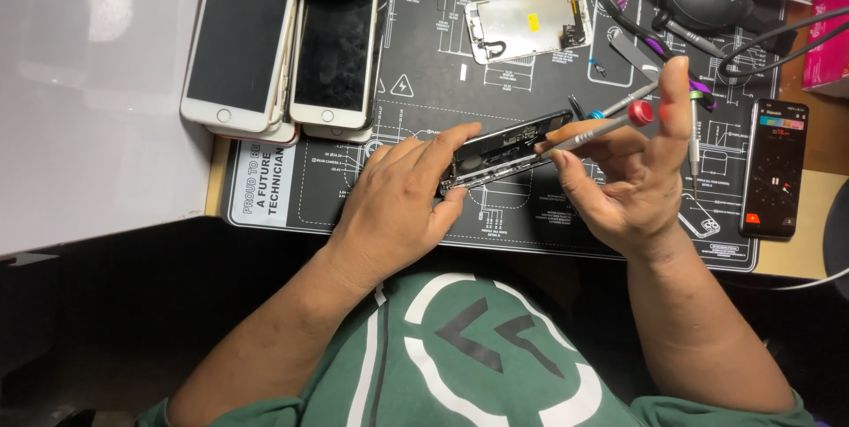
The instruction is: Disassembling and repairing a smartphone using a precision screwdriver to manipulate internal components and screws.
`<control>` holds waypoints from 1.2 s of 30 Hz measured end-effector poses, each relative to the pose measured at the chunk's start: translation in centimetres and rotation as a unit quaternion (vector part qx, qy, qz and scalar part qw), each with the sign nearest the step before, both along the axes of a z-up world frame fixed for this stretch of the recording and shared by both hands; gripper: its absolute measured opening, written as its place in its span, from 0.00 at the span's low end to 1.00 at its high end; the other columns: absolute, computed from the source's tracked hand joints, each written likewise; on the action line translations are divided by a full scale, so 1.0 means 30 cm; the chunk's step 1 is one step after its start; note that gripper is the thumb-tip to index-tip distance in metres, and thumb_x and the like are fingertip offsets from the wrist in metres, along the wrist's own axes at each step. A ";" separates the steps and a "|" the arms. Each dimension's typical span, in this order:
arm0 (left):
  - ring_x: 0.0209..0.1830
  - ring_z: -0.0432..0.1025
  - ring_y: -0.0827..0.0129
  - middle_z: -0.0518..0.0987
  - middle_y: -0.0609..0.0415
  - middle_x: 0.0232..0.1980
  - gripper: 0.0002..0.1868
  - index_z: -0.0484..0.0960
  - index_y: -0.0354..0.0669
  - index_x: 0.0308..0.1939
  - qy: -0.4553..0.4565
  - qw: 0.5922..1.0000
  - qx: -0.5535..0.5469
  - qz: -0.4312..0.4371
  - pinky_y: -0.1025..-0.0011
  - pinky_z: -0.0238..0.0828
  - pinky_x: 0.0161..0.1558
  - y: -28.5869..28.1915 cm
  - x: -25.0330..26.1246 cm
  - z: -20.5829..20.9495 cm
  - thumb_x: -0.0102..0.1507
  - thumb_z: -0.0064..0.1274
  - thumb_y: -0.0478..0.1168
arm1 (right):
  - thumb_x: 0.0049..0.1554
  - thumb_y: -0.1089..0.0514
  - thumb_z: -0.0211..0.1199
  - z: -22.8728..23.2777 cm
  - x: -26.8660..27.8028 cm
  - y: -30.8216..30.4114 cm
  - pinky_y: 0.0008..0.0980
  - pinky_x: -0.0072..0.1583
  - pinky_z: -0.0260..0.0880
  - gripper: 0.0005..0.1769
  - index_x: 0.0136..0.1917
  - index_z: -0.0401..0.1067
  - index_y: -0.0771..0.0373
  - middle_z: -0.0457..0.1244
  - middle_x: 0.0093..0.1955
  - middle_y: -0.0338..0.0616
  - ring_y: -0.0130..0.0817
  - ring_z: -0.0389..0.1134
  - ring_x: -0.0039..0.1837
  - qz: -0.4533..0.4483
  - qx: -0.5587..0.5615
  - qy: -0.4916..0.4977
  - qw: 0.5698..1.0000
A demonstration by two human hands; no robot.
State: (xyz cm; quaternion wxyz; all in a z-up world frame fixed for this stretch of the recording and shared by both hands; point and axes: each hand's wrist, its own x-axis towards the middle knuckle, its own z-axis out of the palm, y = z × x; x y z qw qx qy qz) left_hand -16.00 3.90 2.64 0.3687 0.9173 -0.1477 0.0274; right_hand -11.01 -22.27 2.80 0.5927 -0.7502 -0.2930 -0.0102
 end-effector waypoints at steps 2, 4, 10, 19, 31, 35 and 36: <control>0.37 0.70 0.64 0.74 0.61 0.32 0.34 0.66 0.52 0.72 -0.003 1.000 0.003 0.002 0.62 0.67 0.48 0.000 -0.002 -0.003 0.61 0.57 0.39 | 0.64 0.79 0.59 0.005 0.015 0.001 0.48 0.64 0.82 0.56 0.85 0.26 0.49 0.67 0.54 0.73 0.56 0.75 0.52 0.025 -0.022 -0.034 0.999; 0.36 0.68 0.65 0.72 0.62 0.32 0.35 0.65 0.53 0.73 -0.006 1.000 0.006 0.004 0.64 0.66 0.46 0.000 -0.006 -0.003 0.62 0.57 0.39 | 0.63 0.80 0.58 0.015 0.023 0.008 0.46 0.62 0.82 0.54 0.85 0.27 0.54 0.66 0.55 0.71 0.54 0.75 0.51 0.052 -0.043 -0.067 0.996; 0.36 0.68 0.65 0.72 0.63 0.32 0.35 0.65 0.52 0.73 -0.014 1.000 0.010 -0.001 0.63 0.67 0.48 0.002 -0.007 0.003 0.62 0.57 0.39 | 0.63 0.79 0.59 0.021 0.036 0.018 0.36 0.58 0.81 0.47 0.82 0.35 0.61 0.64 0.56 0.64 0.48 0.74 0.52 0.070 -0.076 -0.102 0.989; 0.37 0.69 0.63 0.75 0.62 0.34 0.35 0.66 0.52 0.72 -0.022 1.000 0.013 0.007 0.62 0.65 0.46 0.001 -0.009 -0.010 0.60 0.56 0.38 | 0.62 0.74 0.64 0.031 0.039 0.025 0.24 0.80 0.47 0.47 0.81 0.36 0.64 0.70 0.52 0.52 0.34 0.77 0.47 0.036 -0.142 -0.125 0.981; 0.36 0.68 0.64 0.72 0.63 0.32 0.35 0.66 0.53 0.72 -0.027 0.999 0.014 0.008 0.63 0.66 0.47 0.001 -0.010 -0.010 0.61 0.55 0.38 | 0.64 0.76 0.60 0.052 0.050 0.051 0.31 0.56 0.78 0.45 0.82 0.35 0.61 0.67 0.55 0.61 0.40 0.73 0.47 0.073 -0.093 -0.072 0.990; 0.36 0.68 0.65 0.72 0.64 0.31 0.35 0.66 0.53 0.72 -0.022 1.000 0.014 0.008 0.64 0.66 0.48 0.002 -0.010 -0.006 0.61 0.58 0.39 | 0.64 0.75 0.61 0.049 0.057 0.043 0.29 0.64 0.72 0.46 0.82 0.35 0.63 0.68 0.54 0.59 0.40 0.75 0.50 0.078 -0.104 -0.076 0.989; 0.36 0.68 0.66 0.72 0.64 0.32 0.35 0.66 0.53 0.72 -0.022 1.000 0.015 0.009 0.64 0.66 0.47 0.002 -0.011 -0.005 0.61 0.58 0.39 | 0.64 0.74 0.63 0.047 0.058 0.040 0.26 0.68 0.66 0.46 0.82 0.36 0.63 0.69 0.53 0.57 0.38 0.75 0.50 0.069 -0.121 -0.084 0.987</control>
